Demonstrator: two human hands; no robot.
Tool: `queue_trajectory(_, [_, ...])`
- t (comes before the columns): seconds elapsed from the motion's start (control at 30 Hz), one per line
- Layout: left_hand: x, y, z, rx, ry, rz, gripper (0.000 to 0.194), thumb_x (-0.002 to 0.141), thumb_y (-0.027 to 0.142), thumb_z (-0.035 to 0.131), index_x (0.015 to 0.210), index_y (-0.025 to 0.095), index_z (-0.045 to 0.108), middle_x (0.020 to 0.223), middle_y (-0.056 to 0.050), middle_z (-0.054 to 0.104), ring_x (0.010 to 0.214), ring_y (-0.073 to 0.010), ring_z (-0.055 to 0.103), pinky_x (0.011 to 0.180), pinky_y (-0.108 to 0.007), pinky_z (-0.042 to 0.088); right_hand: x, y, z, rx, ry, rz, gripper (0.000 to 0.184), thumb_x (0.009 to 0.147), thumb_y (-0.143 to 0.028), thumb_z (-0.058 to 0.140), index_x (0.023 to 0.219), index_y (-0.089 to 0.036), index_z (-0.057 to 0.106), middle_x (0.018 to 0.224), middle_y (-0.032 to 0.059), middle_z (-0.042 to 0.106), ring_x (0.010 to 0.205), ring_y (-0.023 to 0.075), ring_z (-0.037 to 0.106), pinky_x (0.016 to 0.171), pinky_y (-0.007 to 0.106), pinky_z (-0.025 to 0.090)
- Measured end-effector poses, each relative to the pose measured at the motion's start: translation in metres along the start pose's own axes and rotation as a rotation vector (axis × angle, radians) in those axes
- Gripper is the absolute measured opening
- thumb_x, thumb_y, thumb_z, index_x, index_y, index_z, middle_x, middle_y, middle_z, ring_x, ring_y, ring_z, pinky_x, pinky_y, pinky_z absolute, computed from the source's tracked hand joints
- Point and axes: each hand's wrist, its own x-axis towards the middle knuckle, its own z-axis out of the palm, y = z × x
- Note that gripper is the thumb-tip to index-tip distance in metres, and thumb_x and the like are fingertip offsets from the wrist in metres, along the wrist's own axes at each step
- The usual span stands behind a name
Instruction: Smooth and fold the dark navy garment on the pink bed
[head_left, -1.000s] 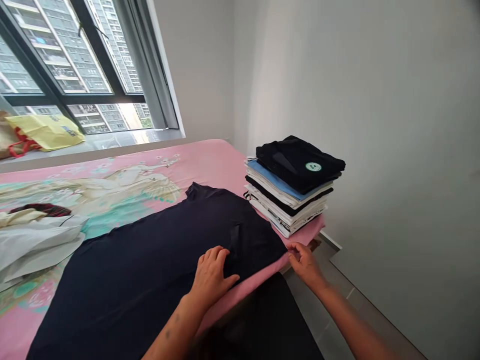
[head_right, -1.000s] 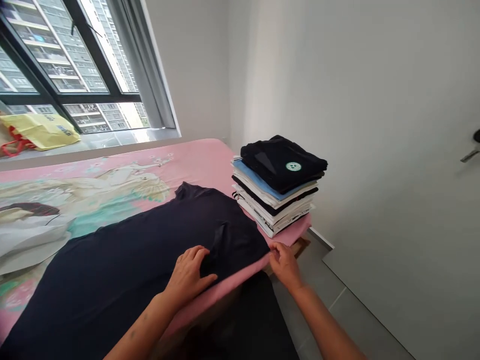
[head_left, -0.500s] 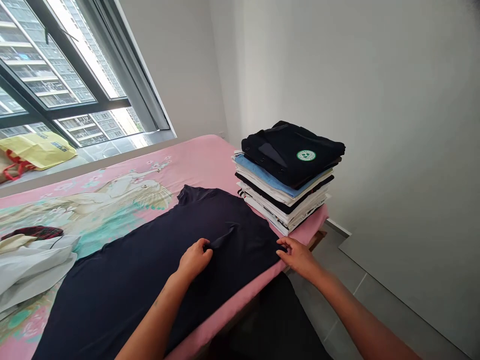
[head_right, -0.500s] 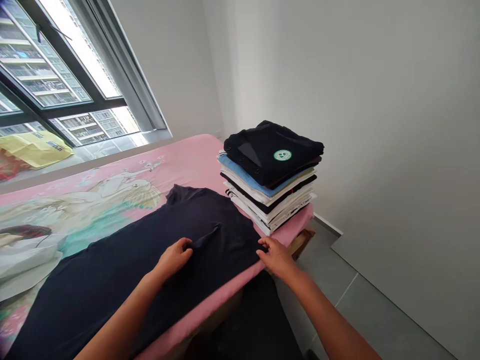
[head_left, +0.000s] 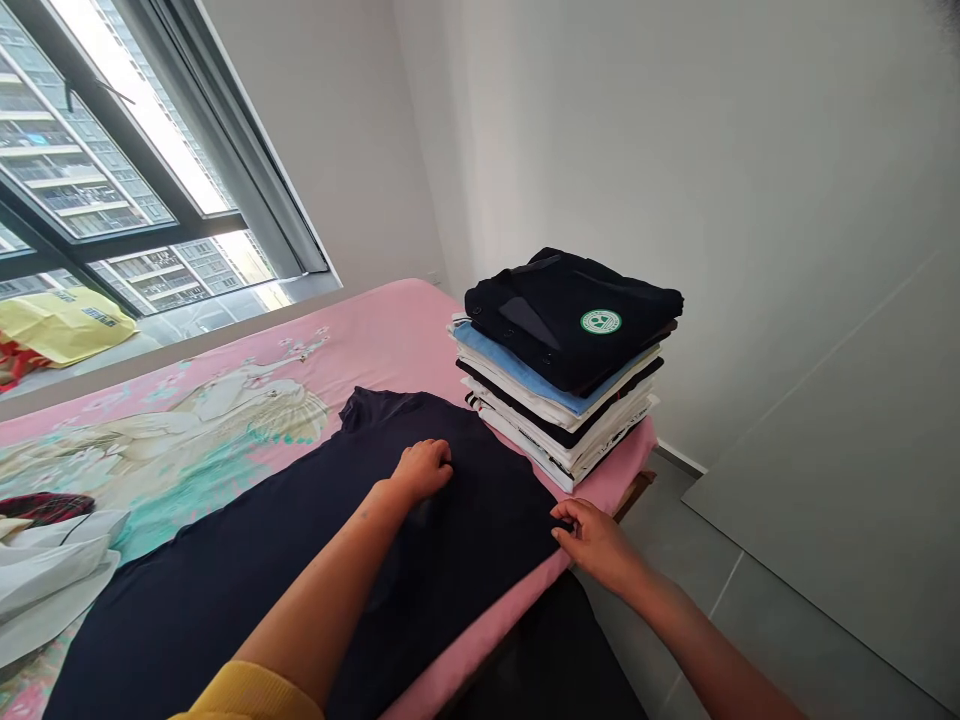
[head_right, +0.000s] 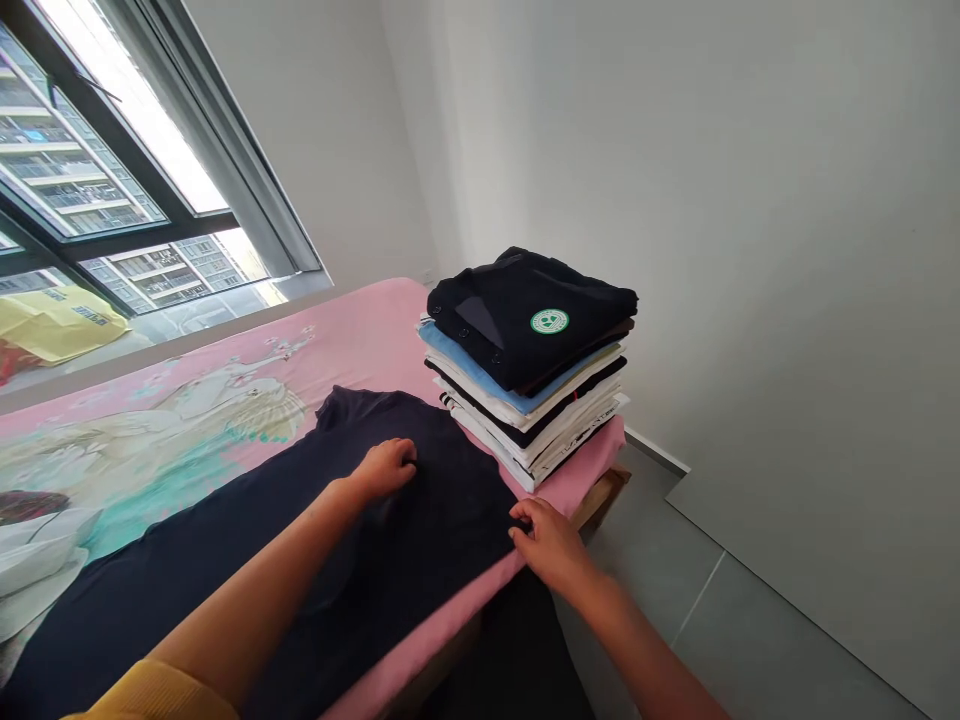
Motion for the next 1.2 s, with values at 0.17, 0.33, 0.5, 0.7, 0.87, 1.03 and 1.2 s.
queue_trajectory(0.17, [0.015,-0.006,-0.016,-0.135,0.043,0.071,0.021,0.072,0.019,0.044,0.088,0.021,0.057,0.076,0.002,0.061,0.069,-0.0136,0.055,0.065,-0.025,0.041,-0.003,-0.001,0.000,0.171,-0.011,0.095,0.020,0.076,-0.032,0.052,0.090,-0.022,0.060,0.072,-0.0013,0.060,0.063,0.0141,0.055,0.058,0.027,0.043])
queue_trajectory(0.33, [0.025,-0.015,-0.014,-0.197,0.120,0.060,0.023,0.073,0.017,0.042,0.090,0.019,0.058,0.081,0.000,0.062,0.075,-0.0153,0.056,0.070,-0.026,0.043,0.000,0.001,-0.001,0.263,-0.013,0.154,0.034,0.072,-0.029,0.056,0.105,-0.022,0.058,0.088,0.0019,0.063,0.065,0.0128,0.057,0.055,0.025,0.045])
queue_trajectory(0.5, [0.028,-0.020,0.002,-0.237,0.187,0.017,0.026,0.078,0.019,0.040,0.098,0.019,0.058,0.098,-0.004,0.063,0.088,-0.0170,0.057,0.082,-0.029,0.043,0.002,0.000,-0.003,0.293,0.007,0.136,0.032,0.073,-0.031,0.053,0.103,-0.020,0.059,0.086,0.0028,0.062,0.067,0.0137,0.058,0.057,0.025,0.047])
queue_trajectory(0.7, [0.011,-0.038,0.016,-0.288,0.073,-0.049,0.032,0.081,0.029,0.044,0.106,0.017,0.059,0.104,-0.007,0.064,0.091,-0.0166,0.059,0.082,-0.026,0.045,0.003,0.005,0.000,0.177,0.016,0.138,0.029,0.075,-0.033,0.051,0.099,-0.021,0.062,0.080,0.0017,0.064,0.066,0.0153,0.060,0.064,0.029,0.048])
queue_trajectory(0.87, [-0.039,-0.068,0.011,-0.283,-0.013,-0.120,0.028,0.077,0.023,0.043,0.097,0.019,0.063,0.098,-0.005,0.064,0.089,-0.0173,0.058,0.081,-0.028,0.044,0.004,0.012,0.006,0.113,0.033,0.106,0.032,0.073,-0.040,0.055,0.097,-0.021,0.063,0.080,0.0025,0.065,0.069,0.0164,0.061,0.068,0.029,0.049])
queue_trajectory(1.03, [-0.074,-0.071,0.016,-0.305,-0.073,-0.133,0.011,0.064,0.022,0.056,0.074,0.019,0.060,0.074,-0.001,0.059,0.069,-0.0149,0.055,0.065,-0.026,0.043,0.005,0.013,0.008,-0.005,0.040,0.108,0.027,0.070,-0.038,0.057,0.092,-0.023,0.063,0.079,0.0016,0.066,0.070,0.0173,0.061,0.067,0.030,0.048])
queue_trajectory(1.2, [-0.082,-0.066,0.025,-0.402,-0.029,-0.160,0.024,0.072,0.027,0.052,0.095,0.020,0.055,0.073,0.002,0.059,0.065,-0.0122,0.055,0.060,-0.024,0.042,0.005,0.011,0.003,-0.010,0.026,0.104,0.014,0.065,-0.029,0.051,0.076,-0.022,0.057,0.063,-0.0019,0.061,0.054,0.0147,0.056,0.055,0.027,0.044])
